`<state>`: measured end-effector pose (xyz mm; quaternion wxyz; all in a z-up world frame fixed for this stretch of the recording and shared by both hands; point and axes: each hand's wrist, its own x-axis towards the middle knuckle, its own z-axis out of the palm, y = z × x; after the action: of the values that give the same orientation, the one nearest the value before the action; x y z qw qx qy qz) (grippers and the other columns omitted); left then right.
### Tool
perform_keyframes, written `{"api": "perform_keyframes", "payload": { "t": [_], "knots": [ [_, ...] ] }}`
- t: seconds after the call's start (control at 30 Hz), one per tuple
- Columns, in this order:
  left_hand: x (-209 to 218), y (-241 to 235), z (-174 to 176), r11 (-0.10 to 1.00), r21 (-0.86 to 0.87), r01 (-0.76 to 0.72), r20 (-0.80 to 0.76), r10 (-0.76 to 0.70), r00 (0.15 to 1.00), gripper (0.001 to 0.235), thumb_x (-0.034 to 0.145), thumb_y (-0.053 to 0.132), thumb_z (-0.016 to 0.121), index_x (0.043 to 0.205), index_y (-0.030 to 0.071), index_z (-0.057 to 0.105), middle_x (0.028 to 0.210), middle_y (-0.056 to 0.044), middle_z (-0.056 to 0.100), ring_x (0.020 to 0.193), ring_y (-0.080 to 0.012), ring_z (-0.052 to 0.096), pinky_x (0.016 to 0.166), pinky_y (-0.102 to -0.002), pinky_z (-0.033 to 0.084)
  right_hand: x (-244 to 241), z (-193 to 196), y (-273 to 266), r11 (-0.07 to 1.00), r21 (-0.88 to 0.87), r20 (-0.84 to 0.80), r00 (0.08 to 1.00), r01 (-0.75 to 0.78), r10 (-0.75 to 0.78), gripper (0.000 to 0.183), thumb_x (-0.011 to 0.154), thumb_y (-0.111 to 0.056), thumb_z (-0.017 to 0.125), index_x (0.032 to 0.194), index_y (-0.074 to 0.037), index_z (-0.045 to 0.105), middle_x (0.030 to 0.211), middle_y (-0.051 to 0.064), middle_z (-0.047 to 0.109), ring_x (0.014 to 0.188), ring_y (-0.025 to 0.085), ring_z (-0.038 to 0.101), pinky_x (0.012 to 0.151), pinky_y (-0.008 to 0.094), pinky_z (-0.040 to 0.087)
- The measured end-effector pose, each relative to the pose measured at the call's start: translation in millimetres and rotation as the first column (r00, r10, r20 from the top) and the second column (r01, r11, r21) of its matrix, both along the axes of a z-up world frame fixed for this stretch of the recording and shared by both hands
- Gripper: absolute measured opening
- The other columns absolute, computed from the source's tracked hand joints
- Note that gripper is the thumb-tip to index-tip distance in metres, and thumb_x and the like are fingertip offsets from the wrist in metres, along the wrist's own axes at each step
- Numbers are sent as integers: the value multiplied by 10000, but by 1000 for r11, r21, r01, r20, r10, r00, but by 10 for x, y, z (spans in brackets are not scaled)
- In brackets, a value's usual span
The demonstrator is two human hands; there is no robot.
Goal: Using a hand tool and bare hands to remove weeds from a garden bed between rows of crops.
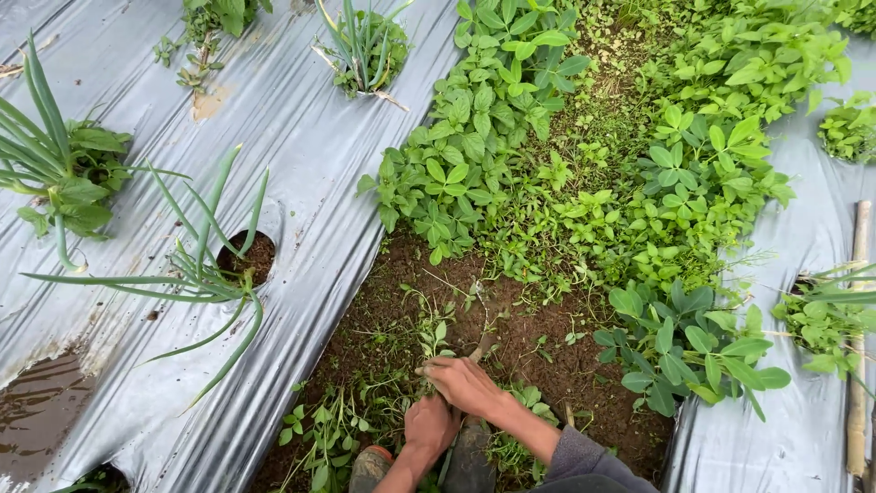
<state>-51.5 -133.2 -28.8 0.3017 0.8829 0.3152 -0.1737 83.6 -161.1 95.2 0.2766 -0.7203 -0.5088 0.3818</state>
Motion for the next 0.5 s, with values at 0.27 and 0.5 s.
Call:
{"api": "perform_keyframes", "payload": {
  "t": [0.27,0.5],
  "knots": [
    [358,248,467,969,-247,25,-97,-51,994,358,1094,390,510,962,83,637,756,-30,715,594,-188,676,583,-312,658,354,196,-763,970,-202,108,988,133,-112,418,918,-295,726,1261,-76,632,803,5,613,581,120,548,484,254,467],
    [904,185,735,940,-340,35,-120,-80,990,453,1032,520,582,1170,89,581,902,-46,673,731,-168,647,708,-336,607,272,457,-2316,557,-715,167,877,423,-451,311,991,-467,546,1036,-181,660,873,10,713,712,131,622,697,297,490]
  ]
}}
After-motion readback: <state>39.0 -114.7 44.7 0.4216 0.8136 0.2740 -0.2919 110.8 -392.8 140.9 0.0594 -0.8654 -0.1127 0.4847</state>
